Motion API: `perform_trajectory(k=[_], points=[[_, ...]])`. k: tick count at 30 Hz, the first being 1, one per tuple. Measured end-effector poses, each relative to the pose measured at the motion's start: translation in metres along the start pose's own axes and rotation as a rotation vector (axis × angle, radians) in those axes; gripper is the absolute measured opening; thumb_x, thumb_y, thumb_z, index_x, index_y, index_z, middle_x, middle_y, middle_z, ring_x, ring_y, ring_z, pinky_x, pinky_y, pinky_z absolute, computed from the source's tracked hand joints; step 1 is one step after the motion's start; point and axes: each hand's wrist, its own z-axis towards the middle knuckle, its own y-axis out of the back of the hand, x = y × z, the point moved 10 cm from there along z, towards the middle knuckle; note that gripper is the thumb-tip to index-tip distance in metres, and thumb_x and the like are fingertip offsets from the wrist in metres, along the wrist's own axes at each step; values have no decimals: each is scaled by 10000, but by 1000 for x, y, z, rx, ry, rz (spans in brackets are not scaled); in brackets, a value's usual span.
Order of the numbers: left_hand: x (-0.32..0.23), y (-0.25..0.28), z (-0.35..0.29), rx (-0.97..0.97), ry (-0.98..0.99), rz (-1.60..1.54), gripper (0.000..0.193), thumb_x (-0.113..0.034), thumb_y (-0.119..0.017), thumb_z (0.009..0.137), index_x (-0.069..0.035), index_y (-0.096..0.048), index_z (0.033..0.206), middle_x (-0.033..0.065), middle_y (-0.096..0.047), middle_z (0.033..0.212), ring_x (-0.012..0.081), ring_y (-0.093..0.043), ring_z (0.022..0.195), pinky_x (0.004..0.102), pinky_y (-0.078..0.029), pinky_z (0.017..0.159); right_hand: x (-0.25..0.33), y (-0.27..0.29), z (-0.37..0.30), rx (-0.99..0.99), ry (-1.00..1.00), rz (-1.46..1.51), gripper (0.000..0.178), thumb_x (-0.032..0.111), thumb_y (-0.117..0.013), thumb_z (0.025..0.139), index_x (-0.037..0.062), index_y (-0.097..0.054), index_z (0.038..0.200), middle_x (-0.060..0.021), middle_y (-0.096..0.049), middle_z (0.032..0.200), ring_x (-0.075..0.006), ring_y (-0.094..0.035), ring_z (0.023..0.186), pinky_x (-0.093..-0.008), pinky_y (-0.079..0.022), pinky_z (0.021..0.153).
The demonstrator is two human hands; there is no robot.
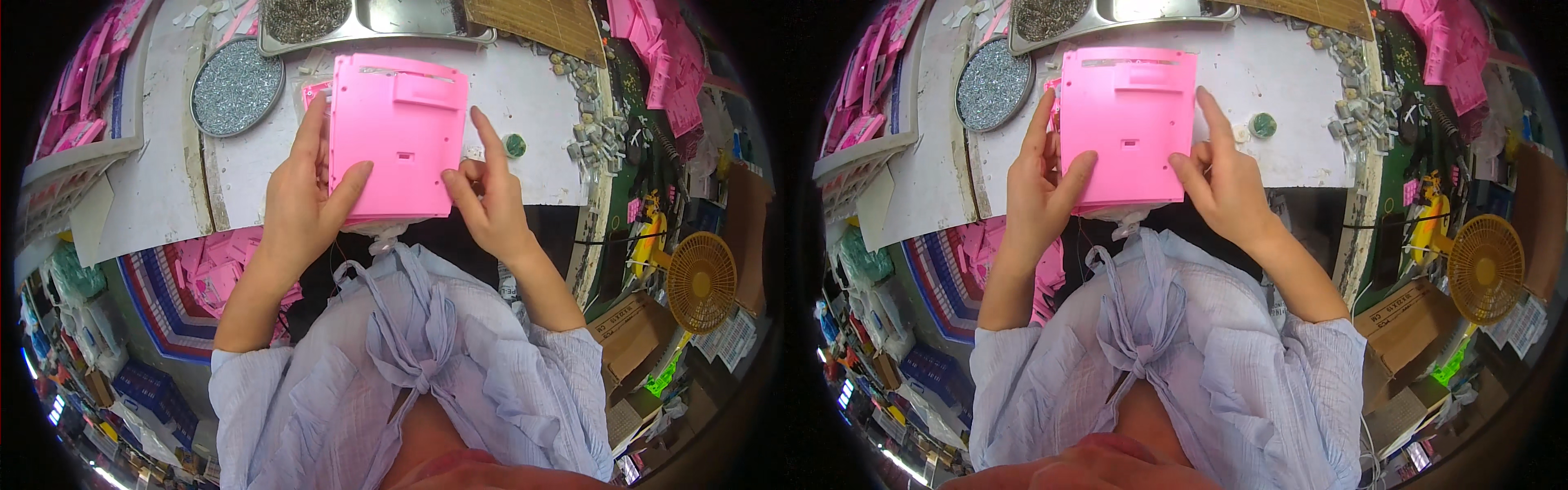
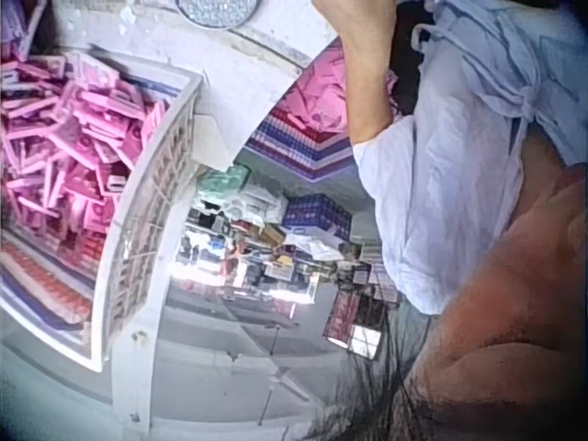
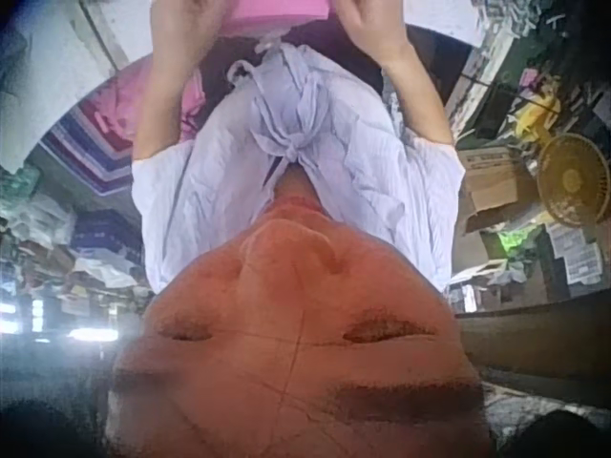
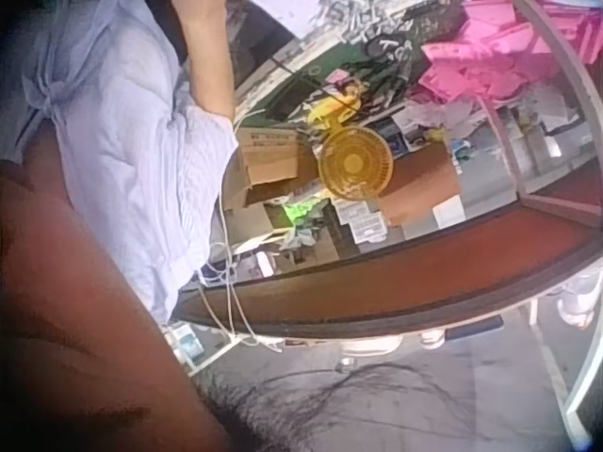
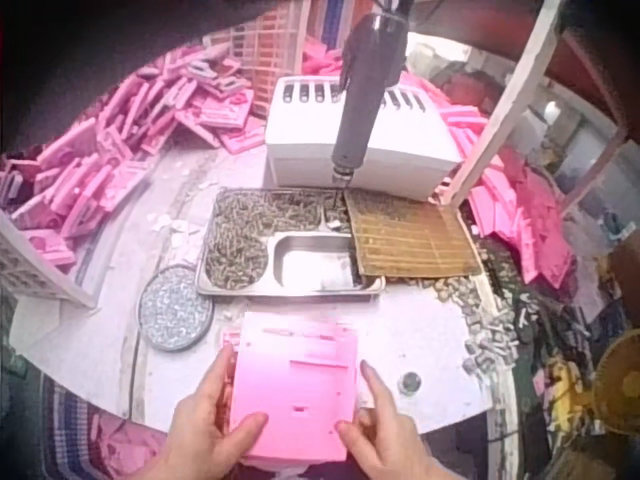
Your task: Assembling a pink plastic toy by soldering internal components and screwing the casing together.
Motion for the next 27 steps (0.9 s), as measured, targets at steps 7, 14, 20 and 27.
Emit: perform_trajectory(k=[7,14,20,27], points=[[2,17,-4,-119,-105,356,746,-213,-746,908,50,-400,1514,148,-719,843,215,-671,620,311,-517,588,11,-14,25,36,143,-214,693,269,-652,979,10,-330,1535,-177,-672,711,-391,-677,649,-447,-507,586],[14,16,-15,-107,9,338,763,-227,-734,909,54,-384,1526,107,-680,766,188,-616,563,308,-493,551,8,-13,31,127,84,-70,625,228,-644,987,51,-382,1525,-157,-641,658,-334,-659,596,-397,-479,579],[3,8,-13,-124,-108,339,774,-250,-725,911,91,-378,1512,150,-716,838,243,-690,642,334,-547,612,-5,-6,18,99,13,52,589,191,-632,994,52,-404,1519,-83,-555,575,-185,-548,505,-313,-398,535],[3,13,-7,-113,-76,378,746,-257,-734,907,57,-417,1504,153,-719,836,241,-690,642,337,-547,623,-1,-8,26,124,16,-30,522,189,-638,985,82,-491,1474,-101,-581,608,-241,-601,549,-335,-446,563]])
